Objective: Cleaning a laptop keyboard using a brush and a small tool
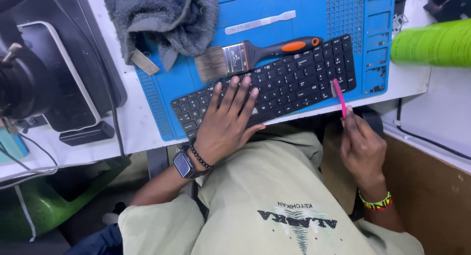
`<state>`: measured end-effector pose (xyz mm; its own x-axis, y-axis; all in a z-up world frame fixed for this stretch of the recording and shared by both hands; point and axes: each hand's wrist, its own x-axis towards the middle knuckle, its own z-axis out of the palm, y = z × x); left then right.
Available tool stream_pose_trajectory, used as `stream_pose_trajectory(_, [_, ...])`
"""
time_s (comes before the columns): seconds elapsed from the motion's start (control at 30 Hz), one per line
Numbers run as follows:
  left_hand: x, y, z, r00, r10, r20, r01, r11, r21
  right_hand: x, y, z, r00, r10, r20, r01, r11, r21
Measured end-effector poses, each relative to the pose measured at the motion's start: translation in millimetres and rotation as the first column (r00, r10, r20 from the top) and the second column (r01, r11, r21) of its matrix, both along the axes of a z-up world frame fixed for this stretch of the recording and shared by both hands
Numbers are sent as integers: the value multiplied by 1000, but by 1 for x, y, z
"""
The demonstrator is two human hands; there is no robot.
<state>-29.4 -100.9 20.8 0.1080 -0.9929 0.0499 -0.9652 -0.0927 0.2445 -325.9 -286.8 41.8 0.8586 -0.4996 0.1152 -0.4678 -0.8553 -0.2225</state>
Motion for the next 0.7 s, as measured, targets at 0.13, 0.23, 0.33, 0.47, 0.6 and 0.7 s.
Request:
stream_pose_trajectory(0.13, [1,-1,3,1000,27,0,-27,999,-23,-29,1,-1,999,35,-5,-35,999,34])
stream_pose_trajectory(0.23, [1,-2,2,1000,13,-1,-13,1000,-2,-27,-4,-7,997,-39,-71,36,999,-35])
stream_pose_trajectory(0.33, [-4,-1,3,999,-4,-31,4,1000,-2,-17,-3,-6,1000,-2,-11,2,1000,-25])
stream_pose_trajectory(0.47, [-1,1,2,1000,12,0,-12,1000,-25,-27,2,-1,1000,13,-9,-13,1000,21])
stream_pose_trajectory(0.6, [-2,-1,5,1000,9,17,-9,1000,-18,-18,-6,0,1000,18,15,-18,1000,-11])
stream_pose_trajectory(0.7, [-2,1,2,1000,2,18,-2,1000,10,-2,-6,-6,1000,16,22,-15,998,-55])
